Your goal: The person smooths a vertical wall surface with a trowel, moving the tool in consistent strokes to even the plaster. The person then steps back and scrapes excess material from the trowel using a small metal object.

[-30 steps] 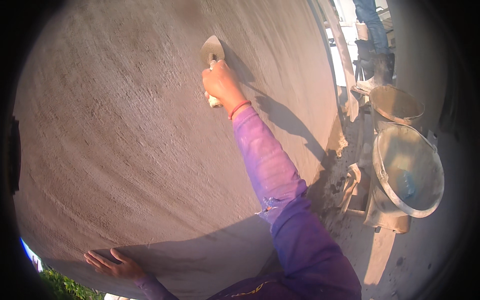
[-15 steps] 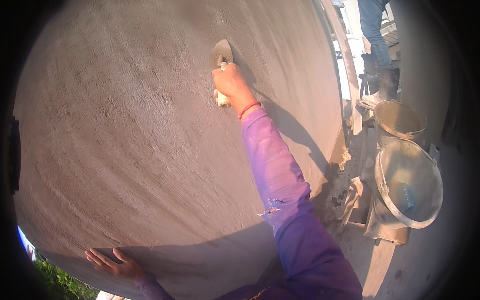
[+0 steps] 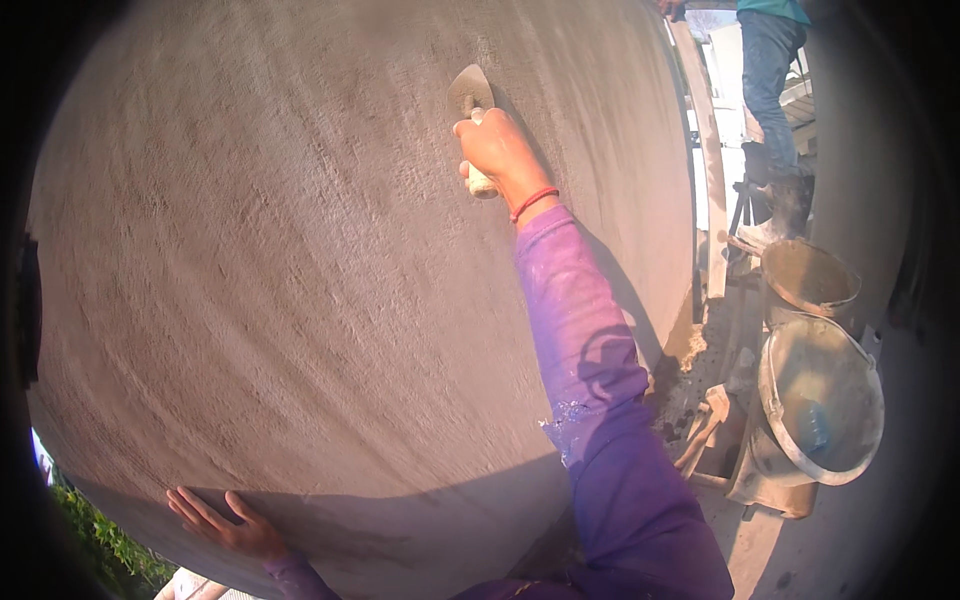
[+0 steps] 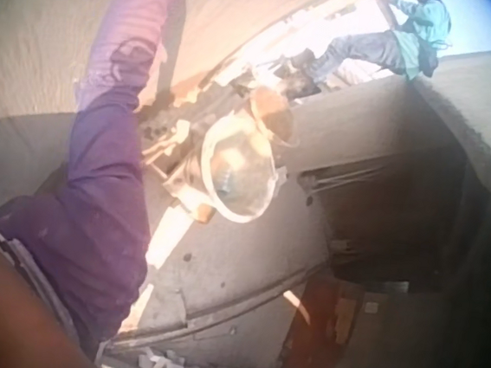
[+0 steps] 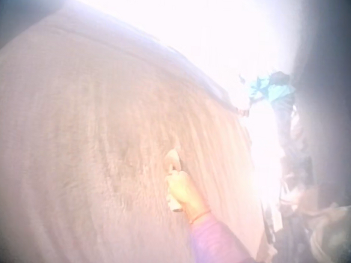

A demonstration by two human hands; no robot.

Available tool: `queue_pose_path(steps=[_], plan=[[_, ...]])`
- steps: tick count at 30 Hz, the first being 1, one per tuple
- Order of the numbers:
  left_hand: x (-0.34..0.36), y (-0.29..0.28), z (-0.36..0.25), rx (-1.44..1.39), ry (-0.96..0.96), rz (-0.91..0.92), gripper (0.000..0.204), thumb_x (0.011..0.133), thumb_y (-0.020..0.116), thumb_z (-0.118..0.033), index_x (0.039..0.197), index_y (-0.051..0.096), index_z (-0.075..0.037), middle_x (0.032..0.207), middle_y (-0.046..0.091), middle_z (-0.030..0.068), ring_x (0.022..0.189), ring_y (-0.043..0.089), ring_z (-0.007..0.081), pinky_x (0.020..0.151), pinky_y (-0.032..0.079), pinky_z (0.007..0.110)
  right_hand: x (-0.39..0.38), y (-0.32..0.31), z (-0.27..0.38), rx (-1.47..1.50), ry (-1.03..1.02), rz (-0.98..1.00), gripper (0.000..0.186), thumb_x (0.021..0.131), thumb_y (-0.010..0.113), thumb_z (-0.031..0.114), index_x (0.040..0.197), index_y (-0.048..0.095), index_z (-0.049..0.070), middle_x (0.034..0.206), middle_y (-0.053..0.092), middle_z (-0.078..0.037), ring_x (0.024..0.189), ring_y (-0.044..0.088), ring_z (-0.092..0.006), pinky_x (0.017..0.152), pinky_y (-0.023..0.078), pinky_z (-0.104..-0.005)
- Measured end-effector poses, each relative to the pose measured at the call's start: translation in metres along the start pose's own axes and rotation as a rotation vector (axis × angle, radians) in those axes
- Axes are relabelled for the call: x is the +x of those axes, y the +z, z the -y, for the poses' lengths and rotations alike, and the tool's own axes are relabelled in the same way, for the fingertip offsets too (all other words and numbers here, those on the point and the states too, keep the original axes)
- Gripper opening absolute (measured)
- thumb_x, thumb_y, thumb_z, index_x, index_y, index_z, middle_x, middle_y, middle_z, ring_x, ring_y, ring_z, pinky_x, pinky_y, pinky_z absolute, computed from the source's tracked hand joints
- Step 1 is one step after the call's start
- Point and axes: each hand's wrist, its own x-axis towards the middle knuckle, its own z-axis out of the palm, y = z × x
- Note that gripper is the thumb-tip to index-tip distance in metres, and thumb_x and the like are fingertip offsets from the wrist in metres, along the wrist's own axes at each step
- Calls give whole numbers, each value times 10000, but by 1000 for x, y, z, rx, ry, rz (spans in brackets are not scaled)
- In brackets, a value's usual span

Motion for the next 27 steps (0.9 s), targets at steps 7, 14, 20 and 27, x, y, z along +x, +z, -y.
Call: queue_pose_path(steps=[7,14,20,27], plan=[[1,3,-2,-24,6,-8,797,1125,450,-614,1711,367,-82,1761,383,146,1652,315,340,1321,226,612,14,5,9,-4,-62,-3,279,1053,607,201,1237,528,8,828,562,-43,571,598,-148,450,510,-362],[2,-2,-1,-1,-7,7,784,1134,432,-606,1711,367,-79,1762,384,142,1653,314,336,1325,221,604,5,5,12,-64,-49,19,251,1046,614,209,1180,540,10,835,563,-49,582,607,-149,450,505,-355],[1,2,-3,9,31,1,761,1138,448,-577,1706,376,-75,1763,385,135,1652,319,334,1325,221,608,19,14,19,-112,-238,-4,415,1012,613,177,1269,557,-144,895,668,-174,576,668,-197,465,526,-399],[0,-1,2,-13,9,0,763,1132,473,-566,1702,381,-68,1766,382,128,1653,316,338,1326,215,609,-5,27,28,-86,-205,86,259,1041,617,233,1180,535,31,831,553,-49,561,590,-140,446,496,-352]])
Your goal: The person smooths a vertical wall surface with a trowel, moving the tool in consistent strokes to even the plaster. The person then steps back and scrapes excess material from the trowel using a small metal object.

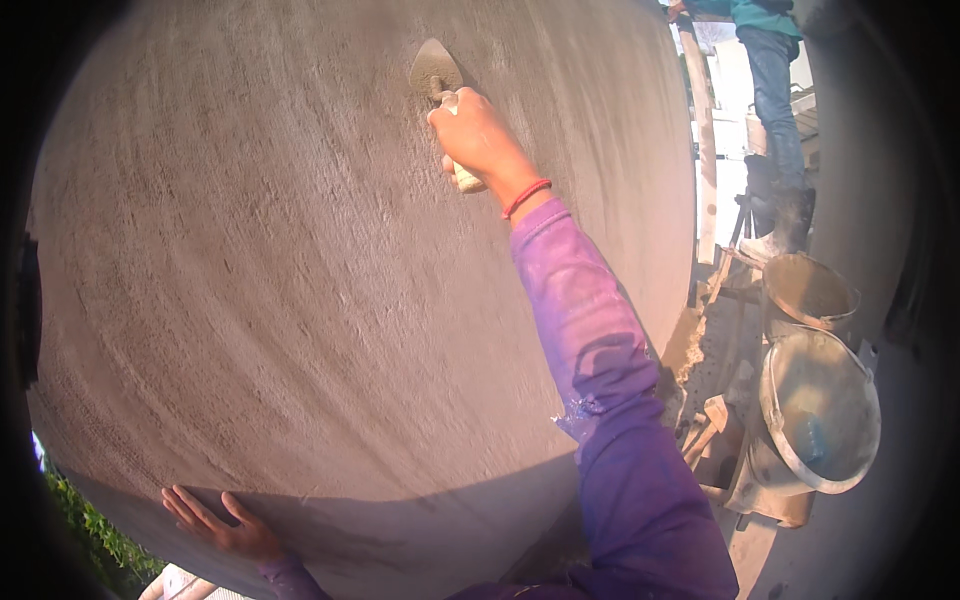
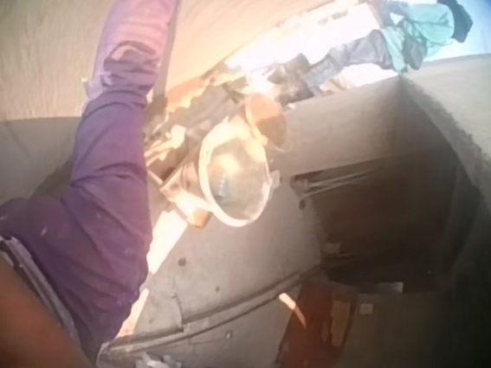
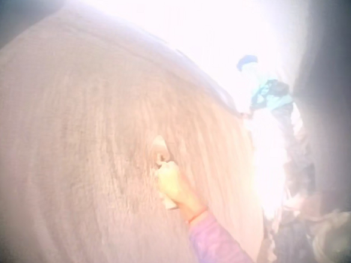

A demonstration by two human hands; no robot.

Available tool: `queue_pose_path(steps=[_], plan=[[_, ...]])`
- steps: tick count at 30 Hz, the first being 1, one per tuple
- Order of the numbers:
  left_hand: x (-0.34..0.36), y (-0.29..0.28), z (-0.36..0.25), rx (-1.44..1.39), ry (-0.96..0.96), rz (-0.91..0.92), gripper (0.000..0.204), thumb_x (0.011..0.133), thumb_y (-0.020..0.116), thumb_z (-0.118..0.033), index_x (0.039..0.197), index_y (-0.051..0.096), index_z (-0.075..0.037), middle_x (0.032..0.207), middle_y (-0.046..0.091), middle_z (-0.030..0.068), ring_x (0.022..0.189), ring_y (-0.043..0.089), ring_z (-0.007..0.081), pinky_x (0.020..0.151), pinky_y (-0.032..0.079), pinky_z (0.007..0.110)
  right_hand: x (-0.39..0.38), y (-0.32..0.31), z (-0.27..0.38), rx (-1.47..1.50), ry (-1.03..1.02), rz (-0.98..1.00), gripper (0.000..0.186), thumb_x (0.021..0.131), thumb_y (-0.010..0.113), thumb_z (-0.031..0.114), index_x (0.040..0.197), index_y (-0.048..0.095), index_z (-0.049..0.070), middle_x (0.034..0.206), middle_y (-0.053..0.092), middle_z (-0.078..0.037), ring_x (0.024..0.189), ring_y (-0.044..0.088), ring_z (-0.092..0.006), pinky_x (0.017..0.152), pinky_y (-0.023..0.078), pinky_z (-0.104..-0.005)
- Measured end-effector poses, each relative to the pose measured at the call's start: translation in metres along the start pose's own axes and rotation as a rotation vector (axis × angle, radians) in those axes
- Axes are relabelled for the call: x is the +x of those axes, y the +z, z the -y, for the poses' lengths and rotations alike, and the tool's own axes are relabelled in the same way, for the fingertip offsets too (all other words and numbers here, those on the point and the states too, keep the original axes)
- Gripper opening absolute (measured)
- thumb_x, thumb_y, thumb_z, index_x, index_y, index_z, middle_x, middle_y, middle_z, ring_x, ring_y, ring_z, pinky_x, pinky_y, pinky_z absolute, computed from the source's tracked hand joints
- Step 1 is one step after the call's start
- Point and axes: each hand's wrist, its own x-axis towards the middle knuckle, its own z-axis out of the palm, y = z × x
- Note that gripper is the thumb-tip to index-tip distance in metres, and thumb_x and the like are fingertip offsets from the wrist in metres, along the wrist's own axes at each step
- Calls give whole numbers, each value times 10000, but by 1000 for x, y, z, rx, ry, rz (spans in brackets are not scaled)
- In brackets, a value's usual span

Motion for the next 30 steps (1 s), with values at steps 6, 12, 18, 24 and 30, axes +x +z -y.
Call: queue_pose_path(steps=[6,12,18,24,30], plan=[[0,2,-4,-22,-8,7,754,1130,496,-542,1704,379,-67,1763,386,130,1652,315,343,1328,210,609,12,-16,-26,-47,77,-114,211,1037,604,214,1146,534,49,836,543,-40,562,584,-143,454,501,-353],[1,-2,-6,-13,-8,19,739,1131,504,-522,1705,380,-72,1765,385,129,1653,315,340,1329,207,602,15,-29,-13,-82,93,-92,209,1044,588,230,1148,535,56,844,541,-31,559,570,-121,452,490,-336],[2,-1,-5,-12,1,12,732,1132,504,-514,1708,376,-82,1768,381,127,1656,311,337,1331,204,599,18,-31,-20,-68,39,-46,204,1041,590,236,1157,546,74,841,525,-32,547,553,-115,449,467,-321],[1,0,-4,-9,4,14,739,1135,490,-533,1706,379,-78,1767,382,132,1655,312,343,1328,206,603,8,-27,-21,-231,-125,15,354,1026,610,258,1206,582,-46,881,686,-172,584,680,-219,526,527,-415],[4,-4,-2,9,22,16,733,1142,480,-524,1700,381,-59,1760,392,142,1650,325,349,1327,208,599,-30,9,-30,-280,-210,43,296,1039,591,257,1201,577,10,879,639,-143,667,625,-246,593,492,-423]])
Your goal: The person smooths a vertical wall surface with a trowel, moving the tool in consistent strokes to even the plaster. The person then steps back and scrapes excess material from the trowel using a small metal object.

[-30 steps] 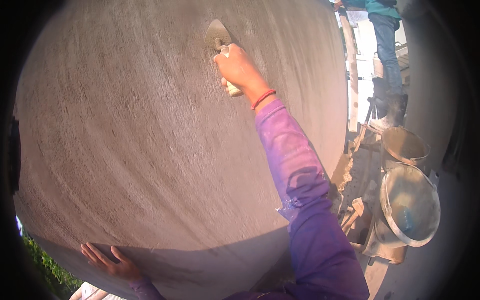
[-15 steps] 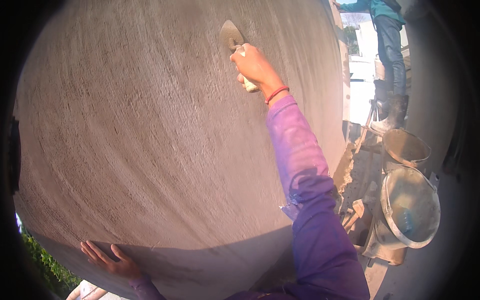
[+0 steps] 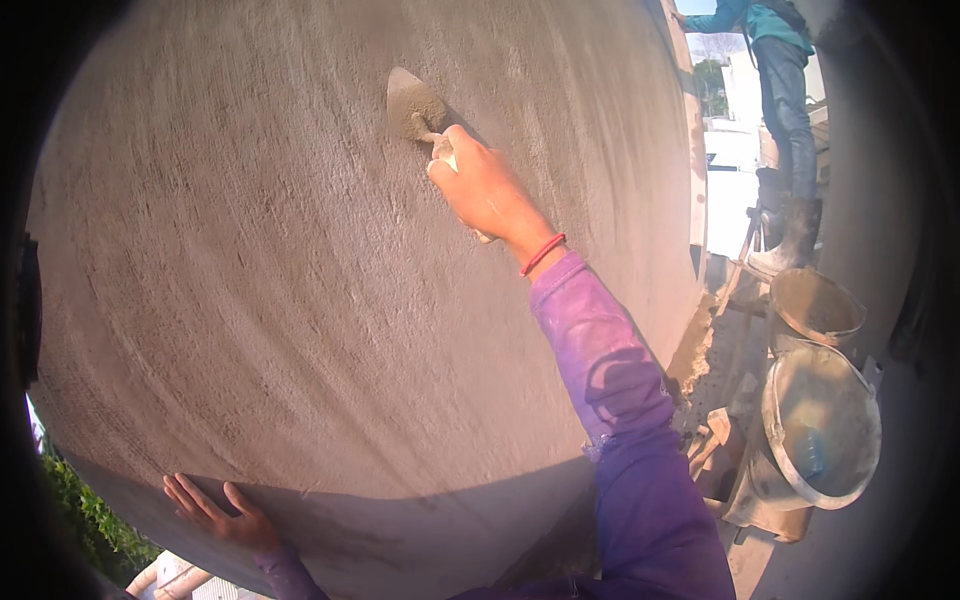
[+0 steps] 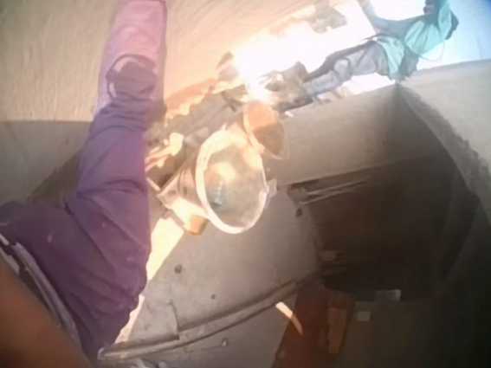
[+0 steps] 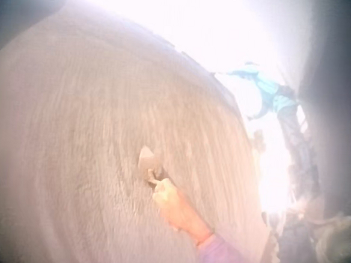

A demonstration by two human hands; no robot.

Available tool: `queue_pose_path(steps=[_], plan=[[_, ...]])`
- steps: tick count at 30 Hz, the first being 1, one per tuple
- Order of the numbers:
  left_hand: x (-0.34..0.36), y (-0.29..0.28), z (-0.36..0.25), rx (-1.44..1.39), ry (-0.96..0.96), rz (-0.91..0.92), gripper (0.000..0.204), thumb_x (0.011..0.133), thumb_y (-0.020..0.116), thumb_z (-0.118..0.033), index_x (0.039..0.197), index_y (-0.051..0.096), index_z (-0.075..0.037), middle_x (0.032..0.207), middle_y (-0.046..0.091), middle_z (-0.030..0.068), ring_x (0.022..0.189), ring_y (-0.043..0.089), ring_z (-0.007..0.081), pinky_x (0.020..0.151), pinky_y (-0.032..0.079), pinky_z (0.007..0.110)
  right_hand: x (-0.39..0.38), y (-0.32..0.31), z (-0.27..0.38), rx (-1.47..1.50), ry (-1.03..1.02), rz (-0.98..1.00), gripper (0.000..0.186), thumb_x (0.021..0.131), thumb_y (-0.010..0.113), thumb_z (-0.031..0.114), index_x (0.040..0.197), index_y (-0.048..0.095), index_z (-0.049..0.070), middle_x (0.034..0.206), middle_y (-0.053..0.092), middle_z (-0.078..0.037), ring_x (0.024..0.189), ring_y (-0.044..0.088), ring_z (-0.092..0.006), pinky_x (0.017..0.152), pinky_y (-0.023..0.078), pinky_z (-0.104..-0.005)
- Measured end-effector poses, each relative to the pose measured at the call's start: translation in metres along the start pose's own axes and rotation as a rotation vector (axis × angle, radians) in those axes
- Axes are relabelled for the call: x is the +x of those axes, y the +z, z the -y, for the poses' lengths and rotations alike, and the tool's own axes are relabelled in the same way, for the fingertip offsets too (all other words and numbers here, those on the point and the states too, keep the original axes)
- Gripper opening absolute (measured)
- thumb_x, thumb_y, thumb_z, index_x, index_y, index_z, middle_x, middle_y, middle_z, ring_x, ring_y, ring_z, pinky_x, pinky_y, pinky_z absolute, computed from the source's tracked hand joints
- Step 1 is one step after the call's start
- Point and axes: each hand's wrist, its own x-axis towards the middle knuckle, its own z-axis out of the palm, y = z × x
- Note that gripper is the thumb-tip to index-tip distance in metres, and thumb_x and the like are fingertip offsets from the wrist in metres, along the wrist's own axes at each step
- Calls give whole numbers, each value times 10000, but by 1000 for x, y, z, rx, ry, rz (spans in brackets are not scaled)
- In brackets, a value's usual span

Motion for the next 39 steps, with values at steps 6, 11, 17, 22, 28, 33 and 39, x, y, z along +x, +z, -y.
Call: queue_pose_path(steps=[6,11,17,22,28,33,39], plan=[[-3,3,0,27,6,6,732,1140,486,-523,1697,386,-60,1762,389,143,1649,326,351,1327,219,588,-10,12,20,-213,32,-102,398,1011,578,262,1268,560,-42,1121,737,-349,1091,698,-552,921,530,-628],[-2,3,0,-3,9,-9,732,1132,502,-524,1700,387,-77,1769,378,140,1650,323,353,1327,221,591,-14,12,32,-208,40,-93,398,1014,569,252,1264,550,-57,1073,738,-353,1050,700,-559,908,536,-630],[-3,5,0,-7,-7,-3,727,1126,517,-512,1704,388,-90,1771,377,127,1656,312,348,1328,212,598,-11,12,25,-220,-39,-118,396,1012,574,250,1264,557,-56,1063,744,-342,1017,708,-558,888,543,-629],[-4,5,0,-24,-21,0,722,1124,523,-500,1703,390,-89,1773,374,129,1657,309,349,1331,197,604,-12,4,29,-284,-11,-84,395,1007,572,238,1296,563,-31,1085,749,-331,1043,712,-541,890,546,-624],[-4,5,3,-28,-2,0,719,1126,524,-496,1702,390,-85,1774,372,133,1657,307,355,1328,193,613,-6,-3,30,-304,22,-49,379,1010,564,242,1290,575,-13,1089,749,-323,1040,716,-532,888,546,-622],[-3,4,2,-25,1,-3,715,1126,528,-491,1699,397,-84,1771,376,136,1653,315,360,1322,204,617,-3,-5,28,-277,-13,-59,368,1009,567,245,1275,582,-9,1082,751,-316,1039,716,-529,887,541,-621],[-2,3,0,-41,3,-2,704,1126,530,-476,1696,403,-81,1770,378,142,1649,324,364,1321,203,620,-4,-2,24,-282,-36,-58,357,995,569,233,1267,573,1,1070,750,-316,1023,706,-543,872,536,-626]])
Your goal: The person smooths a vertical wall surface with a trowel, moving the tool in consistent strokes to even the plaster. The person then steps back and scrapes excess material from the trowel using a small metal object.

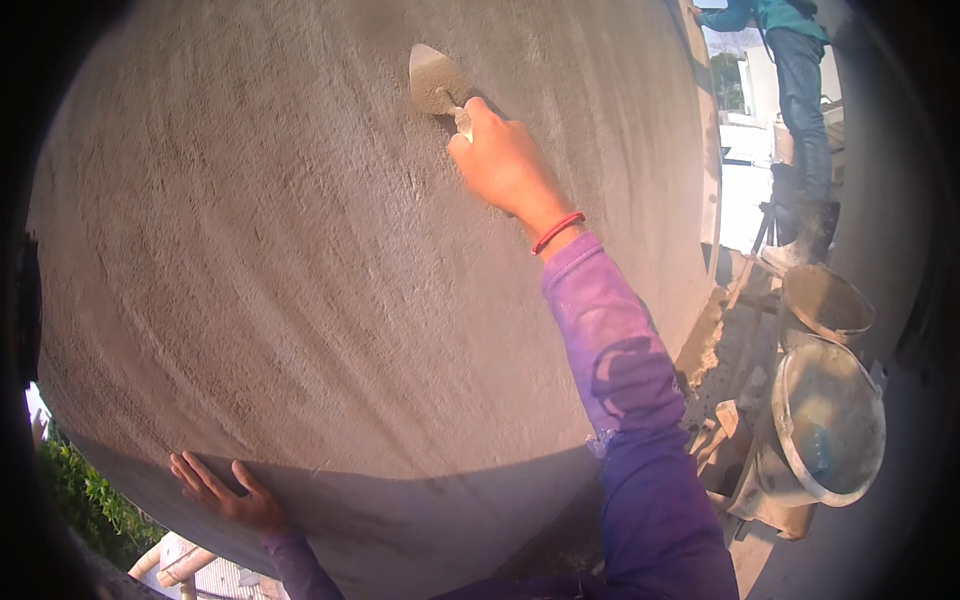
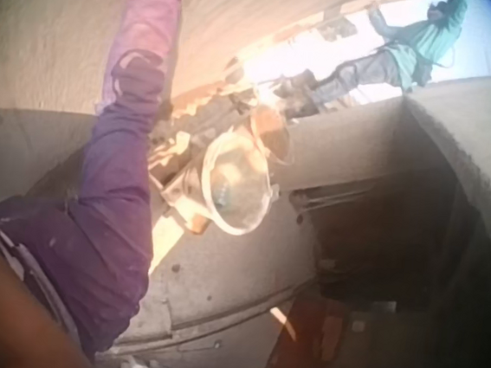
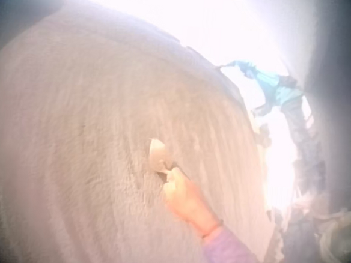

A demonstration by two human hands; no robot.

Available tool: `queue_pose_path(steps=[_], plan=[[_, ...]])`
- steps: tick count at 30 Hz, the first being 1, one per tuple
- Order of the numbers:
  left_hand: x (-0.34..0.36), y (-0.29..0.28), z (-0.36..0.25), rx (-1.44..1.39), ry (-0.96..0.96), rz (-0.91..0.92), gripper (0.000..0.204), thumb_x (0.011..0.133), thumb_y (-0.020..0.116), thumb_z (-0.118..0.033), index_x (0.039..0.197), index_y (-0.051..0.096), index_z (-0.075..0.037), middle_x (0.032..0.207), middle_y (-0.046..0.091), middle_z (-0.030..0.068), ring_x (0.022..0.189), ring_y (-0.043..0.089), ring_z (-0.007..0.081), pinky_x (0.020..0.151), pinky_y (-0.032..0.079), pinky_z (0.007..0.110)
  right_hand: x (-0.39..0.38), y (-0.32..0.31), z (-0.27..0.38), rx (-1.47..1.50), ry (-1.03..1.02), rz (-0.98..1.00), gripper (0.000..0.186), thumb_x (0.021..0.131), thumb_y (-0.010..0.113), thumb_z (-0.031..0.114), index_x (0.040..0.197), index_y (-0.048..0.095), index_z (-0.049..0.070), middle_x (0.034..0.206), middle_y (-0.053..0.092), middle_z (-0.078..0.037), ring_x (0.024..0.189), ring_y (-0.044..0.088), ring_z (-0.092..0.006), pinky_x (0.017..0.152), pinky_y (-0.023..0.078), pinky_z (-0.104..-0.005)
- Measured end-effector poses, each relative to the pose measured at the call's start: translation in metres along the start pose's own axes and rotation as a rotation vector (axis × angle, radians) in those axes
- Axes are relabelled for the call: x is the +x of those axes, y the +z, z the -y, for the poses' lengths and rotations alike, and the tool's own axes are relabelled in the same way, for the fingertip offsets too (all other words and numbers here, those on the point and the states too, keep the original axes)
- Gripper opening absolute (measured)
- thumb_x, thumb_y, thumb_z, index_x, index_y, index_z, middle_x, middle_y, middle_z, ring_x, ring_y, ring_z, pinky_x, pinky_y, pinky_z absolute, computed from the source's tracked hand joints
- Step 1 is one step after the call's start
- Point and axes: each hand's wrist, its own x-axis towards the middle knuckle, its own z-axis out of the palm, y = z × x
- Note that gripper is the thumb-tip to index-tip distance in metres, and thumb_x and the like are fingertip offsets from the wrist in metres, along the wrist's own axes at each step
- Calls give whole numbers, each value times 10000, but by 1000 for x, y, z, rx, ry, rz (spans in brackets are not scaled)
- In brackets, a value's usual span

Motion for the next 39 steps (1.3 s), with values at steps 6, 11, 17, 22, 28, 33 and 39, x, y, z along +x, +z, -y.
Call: queue_pose_path(steps=[6,11,17,22,28,33,39], plan=[[-1,0,2,13,4,0,700,1127,528,-465,1692,405,-69,1768,380,147,1649,325,363,1324,197,608,-11,7,2,2,29,0,367,997,582,257,1263,582,4,1059,746,-316,1013,715,-530,866,539,-607],[-2,0,2,18,3,10,706,1126,532,-464,1689,404,-58,1767,380,154,1648,327,365,1325,200,600,-18,11,10,19,48,-5,347,1007,599,264,1228,590,-4,1055,746,-299,990,724,-508,858,548,-563],[-1,-1,0,-5,-4,7,712,1122,541,-468,1686,410,-54,1765,381,158,1647,326,373,1318,209,616,-16,11,15,-23,61,-10,364,1011,581,248,1293,571,18,1063,749,-320,1016,714,-529,876,549,-606],[-1,1,-1,-13,1,8,708,1120,548,-461,1684,412,-56,1764,382,159,1647,326,375,1319,207,619,-13,6,19,11,42,-25,370,1012,575,241,1279,564,-14,1041,747,-320,1012,710,-536,866,545,-613],[-1,-2,1,6,-8,18,708,1111,561,-451,1683,416,-59,1765,379,155,1650,318,370,1325,196,621,-30,20,46,106,-32,36,343,1003,583,210,1243,556,-34,970,739,-329,970,708,-552,845,535,-628],[0,-2,-3,-27,-34,15,711,1107,567,-452,1681,421,-58,1765,379,153,1651,316,369,1329,192,617,-37,23,57,76,20,-8,317,1001,587,211,1215,544,-20,947,728,-328,955,701,-558,820,523,-630],[0,-1,-3,-38,-22,13,707,1103,574,-441,1676,428,-53,1762,382,157,1650,316,370,1328,197,614,-32,20,51,35,-15,-15,319,1001,586,207,1228,542,-13,949,729,-333,960,705,-558,829,531,-631]])
